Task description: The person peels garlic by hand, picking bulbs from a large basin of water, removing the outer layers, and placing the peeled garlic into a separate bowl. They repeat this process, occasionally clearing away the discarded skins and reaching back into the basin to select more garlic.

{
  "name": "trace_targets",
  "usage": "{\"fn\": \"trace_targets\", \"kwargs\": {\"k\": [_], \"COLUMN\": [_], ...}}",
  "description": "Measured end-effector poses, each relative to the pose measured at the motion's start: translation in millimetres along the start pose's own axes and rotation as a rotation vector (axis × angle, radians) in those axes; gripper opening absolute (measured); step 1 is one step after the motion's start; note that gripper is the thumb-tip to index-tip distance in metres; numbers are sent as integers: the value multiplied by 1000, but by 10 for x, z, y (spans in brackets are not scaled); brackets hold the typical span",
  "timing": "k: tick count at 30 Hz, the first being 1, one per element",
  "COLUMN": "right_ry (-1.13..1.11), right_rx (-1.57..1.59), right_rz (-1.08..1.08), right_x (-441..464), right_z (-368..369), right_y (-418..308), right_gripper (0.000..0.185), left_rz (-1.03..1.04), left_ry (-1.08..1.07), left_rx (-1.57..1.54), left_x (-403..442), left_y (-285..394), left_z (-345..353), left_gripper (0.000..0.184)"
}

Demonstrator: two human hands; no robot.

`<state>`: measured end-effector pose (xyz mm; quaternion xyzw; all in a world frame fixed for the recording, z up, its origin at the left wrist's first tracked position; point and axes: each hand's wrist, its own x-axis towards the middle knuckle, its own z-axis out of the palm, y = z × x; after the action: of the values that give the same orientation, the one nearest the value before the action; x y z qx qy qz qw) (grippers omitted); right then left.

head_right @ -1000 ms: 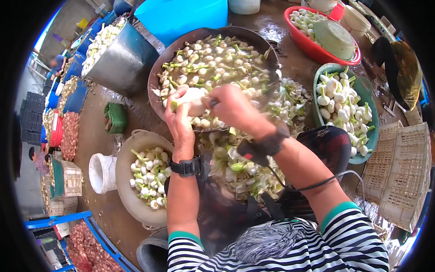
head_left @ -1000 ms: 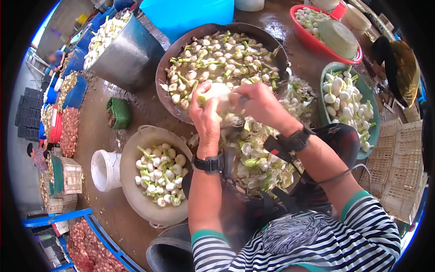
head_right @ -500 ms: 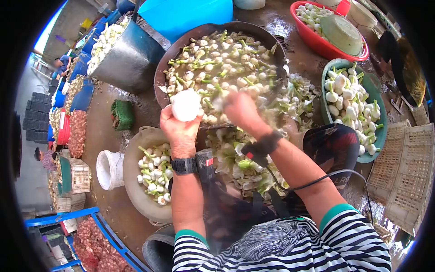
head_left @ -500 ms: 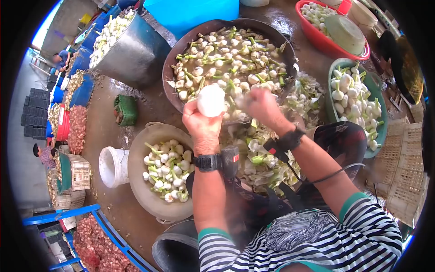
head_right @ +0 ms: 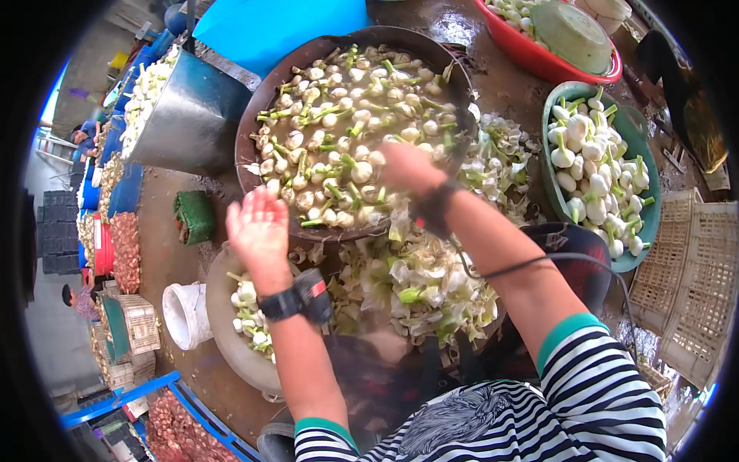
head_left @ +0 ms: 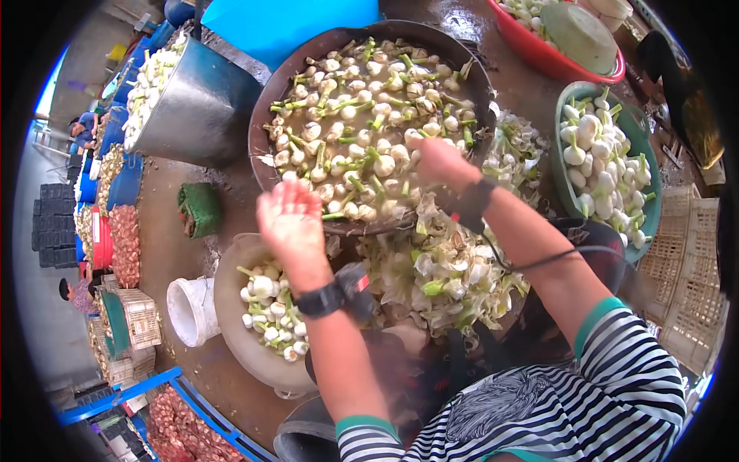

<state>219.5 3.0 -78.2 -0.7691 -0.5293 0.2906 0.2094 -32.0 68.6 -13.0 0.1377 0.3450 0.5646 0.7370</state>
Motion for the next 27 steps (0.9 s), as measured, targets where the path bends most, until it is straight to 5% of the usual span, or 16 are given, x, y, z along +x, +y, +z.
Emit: {"fn": "trace_targets", "kwargs": {"k": [1,3,7,11,13,18,21,23,27], "right_ry": [-26,-15,-200,-310,-142,-146,-51,-71,-66], "right_rx": [37,-107,-317,-195,-271,-158,598,906,1054], "right_rz": [146,80,35,75,13,93,18,70,-106], "right_x": [97,385,784,872,785,456,-183,-564,-944], "right_z": [-123,-30,175,106,207,-142,-360,-386,-345], "right_y": [48,515,822,756,787,679,237,-148,-479], "right_gripper": [29,40,60,67,63,45,25,29,31], "left_rz": [-28,-150,-290,-337,-367,-466,-421,-264,190], "left_ry": [4,92,35,-59,-154,-35,-160,-265,-509], "left_rx": [155,340,505,518,531,440,541,734,951], "left_x": [127,253,312,63,-221,-442,-532,-569,-540], "left_y": [-166,-488,-727,-600,-477,-622,-794,-933,-1019], "left_z": [45,64,28,183,213,39,352,348,152], "left_gripper": [35,20,21,21,22,29,39,50,43]}}
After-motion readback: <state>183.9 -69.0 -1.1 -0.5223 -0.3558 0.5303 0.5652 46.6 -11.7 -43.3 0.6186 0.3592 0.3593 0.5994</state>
